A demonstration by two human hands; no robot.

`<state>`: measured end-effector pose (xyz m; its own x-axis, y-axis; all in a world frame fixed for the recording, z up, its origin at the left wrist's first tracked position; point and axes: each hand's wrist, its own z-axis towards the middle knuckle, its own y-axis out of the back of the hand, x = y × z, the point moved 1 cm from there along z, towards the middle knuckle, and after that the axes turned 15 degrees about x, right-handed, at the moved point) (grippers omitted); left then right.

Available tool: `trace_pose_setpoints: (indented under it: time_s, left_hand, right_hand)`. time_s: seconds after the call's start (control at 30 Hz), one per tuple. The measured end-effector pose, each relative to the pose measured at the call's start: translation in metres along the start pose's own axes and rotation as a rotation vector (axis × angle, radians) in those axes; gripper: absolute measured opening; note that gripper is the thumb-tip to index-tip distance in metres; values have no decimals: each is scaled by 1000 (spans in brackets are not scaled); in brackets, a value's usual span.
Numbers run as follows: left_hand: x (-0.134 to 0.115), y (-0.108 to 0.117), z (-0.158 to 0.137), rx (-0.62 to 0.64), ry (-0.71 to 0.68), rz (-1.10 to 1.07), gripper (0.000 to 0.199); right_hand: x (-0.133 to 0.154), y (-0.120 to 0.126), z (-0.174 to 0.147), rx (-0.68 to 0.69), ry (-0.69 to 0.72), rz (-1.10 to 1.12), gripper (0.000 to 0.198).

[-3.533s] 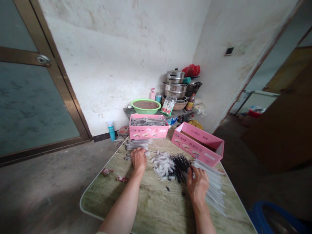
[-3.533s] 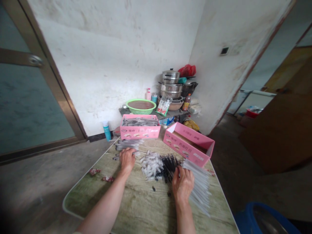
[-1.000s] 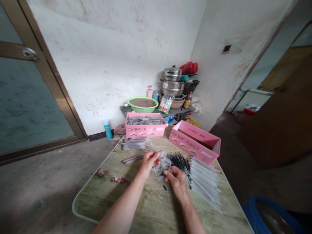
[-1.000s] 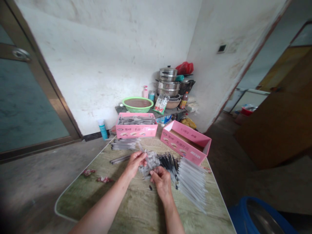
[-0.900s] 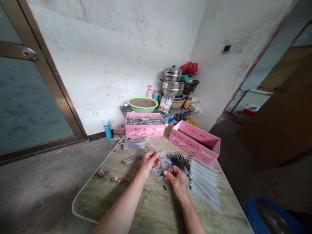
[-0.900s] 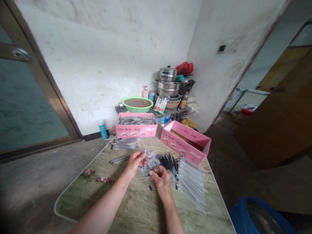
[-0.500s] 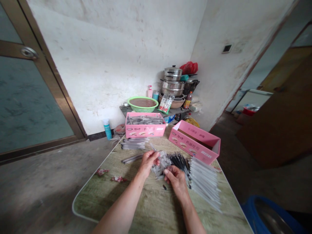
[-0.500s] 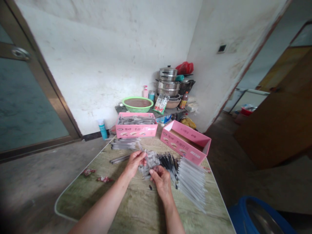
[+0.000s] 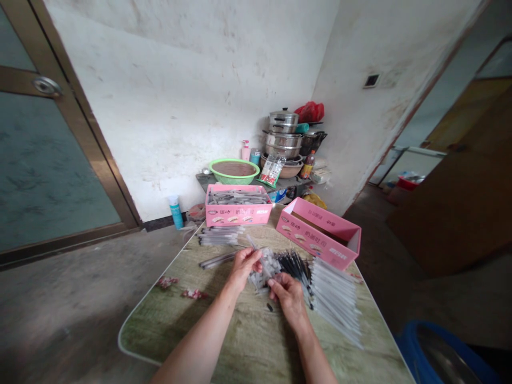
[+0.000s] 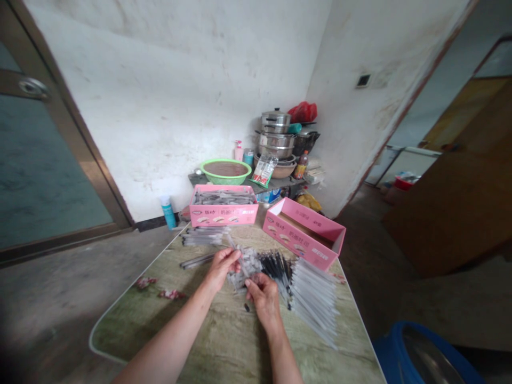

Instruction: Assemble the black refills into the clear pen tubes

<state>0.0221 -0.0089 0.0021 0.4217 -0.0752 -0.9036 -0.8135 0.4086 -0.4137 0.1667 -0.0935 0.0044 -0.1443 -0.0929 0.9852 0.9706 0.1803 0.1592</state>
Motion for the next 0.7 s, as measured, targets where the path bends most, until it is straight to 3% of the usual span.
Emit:
trace_pose_setpoints:
  time_s: [0.23,0.37,0.5,0.7]
  left_hand:
    - [1,0,1,-15,-2,-4,43]
    - [1,0,1,-37,-2,-12,43]
    - [-4,2,1,-84,-31,-34,44]
    - [-8,11,2,-203,-84,-87,46]
  right_hand:
    - [2,-1,-2,59,-12,-28,42]
    - [1,0,-1,-59,22,-28,33]
    - [0,4,-1,-55,29,-9,34]
    - [0,26,-7,-257,34,-225,38]
